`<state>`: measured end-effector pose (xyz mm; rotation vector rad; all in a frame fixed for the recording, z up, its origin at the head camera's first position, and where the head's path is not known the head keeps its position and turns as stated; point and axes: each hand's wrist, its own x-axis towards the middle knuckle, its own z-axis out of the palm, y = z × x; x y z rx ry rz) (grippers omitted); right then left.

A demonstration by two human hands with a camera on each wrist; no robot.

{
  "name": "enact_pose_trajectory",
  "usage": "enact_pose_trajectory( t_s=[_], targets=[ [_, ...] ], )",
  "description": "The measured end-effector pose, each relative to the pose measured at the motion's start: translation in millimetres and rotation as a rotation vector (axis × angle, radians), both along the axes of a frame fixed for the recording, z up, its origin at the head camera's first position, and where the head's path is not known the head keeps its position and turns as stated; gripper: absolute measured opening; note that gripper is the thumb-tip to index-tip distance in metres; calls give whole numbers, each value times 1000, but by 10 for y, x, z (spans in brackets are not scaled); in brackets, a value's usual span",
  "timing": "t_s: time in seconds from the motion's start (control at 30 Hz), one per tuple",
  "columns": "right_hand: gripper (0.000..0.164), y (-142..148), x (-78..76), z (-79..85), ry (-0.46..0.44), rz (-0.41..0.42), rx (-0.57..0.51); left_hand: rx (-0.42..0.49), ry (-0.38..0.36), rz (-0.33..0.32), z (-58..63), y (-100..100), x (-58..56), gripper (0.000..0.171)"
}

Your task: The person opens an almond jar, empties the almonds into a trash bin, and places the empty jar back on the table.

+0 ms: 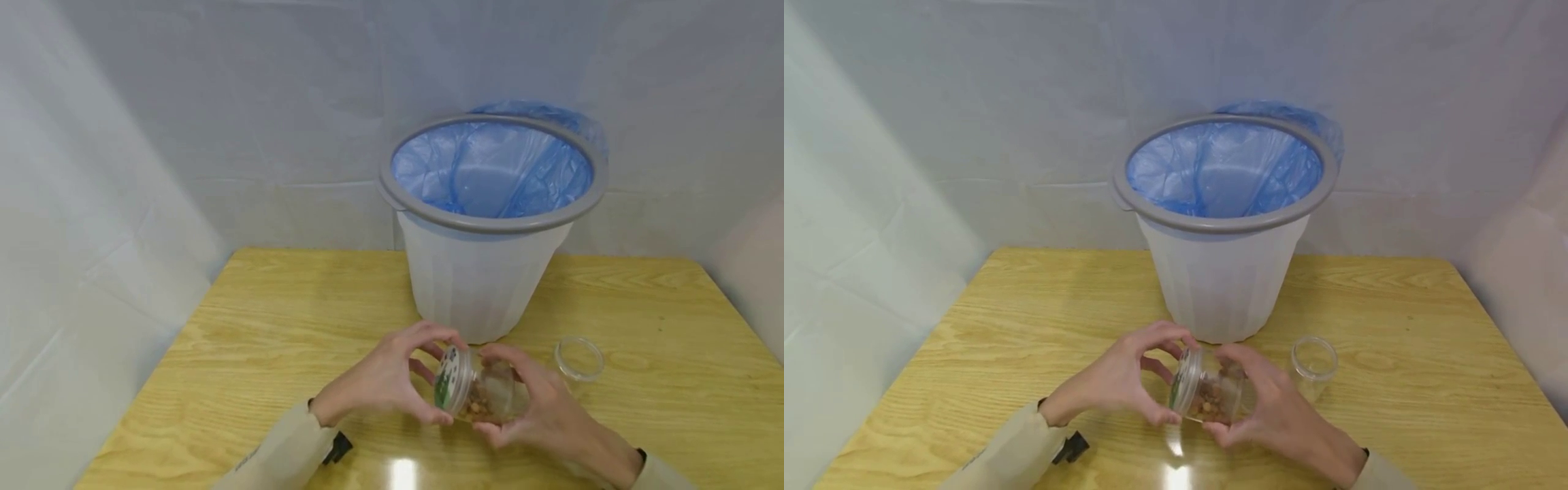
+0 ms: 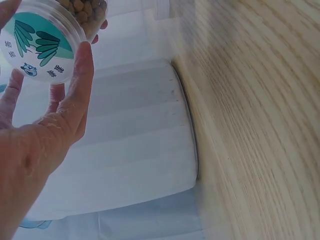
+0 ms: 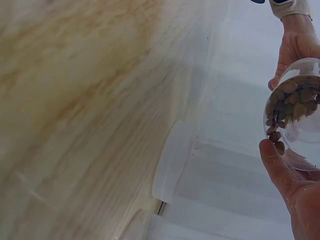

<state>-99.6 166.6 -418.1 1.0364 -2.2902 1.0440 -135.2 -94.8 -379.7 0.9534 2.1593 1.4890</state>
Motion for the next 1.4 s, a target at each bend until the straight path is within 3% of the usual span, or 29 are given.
enact_pose_trajectory(
  t_s=[0.33, 0.67, 0.77, 0.83, 0.97, 1.13, 1.23, 1.4],
  targets=[
    [83, -50, -56, -33, 105, 24, -33, 12, -32, 20, -20, -18, -8, 86],
    [84, -63, -58, -66, 146, 48, -42, 19, -75, 44, -54, -16, 6, 88],
    [88, -69, -35, -45, 115, 11, 3, 7, -63, 37, -55, -12, 0, 88],
    [93, -86, -13, -18, 41, -46, 63, -18, -26, 33, -52, -3, -4, 88],
    [99, -147, 17, 24, -121, -130, 193, -81, 87, 18, -49, 1, 3, 88],
    [105, -189, 5, 22, -83, -98, 212, -118, 264, -16, -60, -23, 23, 90],
    [104, -179, -7, 18, -94, -65, 175, -146, 431, -43, -99, -42, 27, 86],
    [97, -161, -17, 10, -164, -9, 128, -198, 824, -45, -195, -30, 30, 74]
  ],
)
